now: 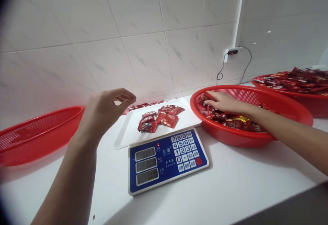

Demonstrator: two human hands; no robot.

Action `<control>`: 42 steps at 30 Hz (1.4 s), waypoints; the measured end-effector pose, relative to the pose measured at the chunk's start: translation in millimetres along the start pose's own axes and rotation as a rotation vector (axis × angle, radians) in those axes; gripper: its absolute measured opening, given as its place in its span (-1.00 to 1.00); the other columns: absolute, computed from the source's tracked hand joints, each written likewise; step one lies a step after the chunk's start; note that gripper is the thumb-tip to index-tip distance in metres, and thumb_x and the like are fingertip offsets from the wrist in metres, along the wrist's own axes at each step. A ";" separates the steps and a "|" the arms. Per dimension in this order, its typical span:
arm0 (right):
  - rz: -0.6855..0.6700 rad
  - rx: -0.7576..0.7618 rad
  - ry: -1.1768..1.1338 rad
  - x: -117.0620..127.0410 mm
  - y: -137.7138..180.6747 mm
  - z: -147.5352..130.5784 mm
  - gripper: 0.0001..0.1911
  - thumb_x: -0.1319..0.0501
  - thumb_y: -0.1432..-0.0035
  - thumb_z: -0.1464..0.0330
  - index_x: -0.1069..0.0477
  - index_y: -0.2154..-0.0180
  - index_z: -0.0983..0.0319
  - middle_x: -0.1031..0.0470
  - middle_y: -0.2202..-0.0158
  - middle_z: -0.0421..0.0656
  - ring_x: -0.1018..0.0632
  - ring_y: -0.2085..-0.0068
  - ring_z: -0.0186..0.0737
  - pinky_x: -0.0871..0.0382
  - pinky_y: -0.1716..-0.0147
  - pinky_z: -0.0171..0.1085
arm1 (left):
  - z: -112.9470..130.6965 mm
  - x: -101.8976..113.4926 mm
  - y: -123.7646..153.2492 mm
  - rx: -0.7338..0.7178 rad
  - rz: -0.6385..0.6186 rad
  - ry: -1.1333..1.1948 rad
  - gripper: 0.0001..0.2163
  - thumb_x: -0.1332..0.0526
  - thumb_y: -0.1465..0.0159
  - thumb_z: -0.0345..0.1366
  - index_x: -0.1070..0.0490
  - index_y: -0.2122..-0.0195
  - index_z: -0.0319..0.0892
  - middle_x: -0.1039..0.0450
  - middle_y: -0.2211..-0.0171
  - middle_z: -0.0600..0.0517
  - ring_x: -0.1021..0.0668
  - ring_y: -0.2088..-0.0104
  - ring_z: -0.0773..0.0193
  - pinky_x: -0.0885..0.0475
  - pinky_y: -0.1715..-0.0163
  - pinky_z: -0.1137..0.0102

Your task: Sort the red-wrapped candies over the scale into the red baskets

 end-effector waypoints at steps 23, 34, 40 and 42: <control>-0.038 0.018 -0.029 -2.2 1.0 3.1 -0.64 -0.08 -0.19 0.10 -0.38 0.09 0.16 -0.46 -0.09 0.01 -0.47 -0.07 0.17 -0.36 -0.02 0.09 | 1.9 -3.8 -1.6 0.002 -0.035 -0.053 -0.85 -0.18 -0.21 -0.33 -0.57 0.31 -0.11 -0.60 0.39 -0.01 -0.58 0.35 0.16 -0.38 0.35 0.31; -0.038 -0.006 0.029 -2.9 -0.2 6.7 -0.66 -0.07 -0.16 0.17 -0.39 0.12 0.20 -0.49 -0.04 0.04 -0.48 -0.06 0.19 -0.35 -0.02 0.09 | 1.8 -4.3 -1.6 0.022 -0.052 -0.059 -0.84 -0.17 -0.22 -0.33 -0.57 0.29 -0.12 -0.61 0.36 0.00 -0.58 0.33 0.19 -0.37 0.33 0.33; -0.121 -0.030 0.107 -3.2 2.2 6.5 -0.63 -0.02 -0.19 0.20 -0.37 0.08 0.26 -0.49 -0.03 0.09 -0.51 -0.02 0.14 -0.37 0.01 0.05 | -3.4 -8.7 -1.5 0.056 -0.178 -0.096 -0.84 -0.20 -0.23 -0.28 -0.58 0.25 -0.10 -0.62 0.31 -0.01 -0.59 0.28 0.14 -0.39 0.32 0.32; -0.136 -0.019 0.118 -3.8 2.2 7.0 -0.60 -0.02 -0.18 0.19 -0.38 0.05 0.27 -0.47 -0.07 0.09 -0.49 -0.05 0.14 -0.35 -0.01 0.05 | -9.2 -14.2 -1.6 0.050 -0.312 -0.119 -0.80 -0.24 -0.21 -0.21 -0.58 0.20 -0.10 -0.61 0.26 -0.04 -0.58 0.26 0.10 -0.39 0.32 0.30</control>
Point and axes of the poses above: each hand's wrist, its own y-axis away from the middle knuckle, its own x-axis out of the back of the hand, z = x × y, the point moved 1 cm from there along -y, towards the middle knuckle
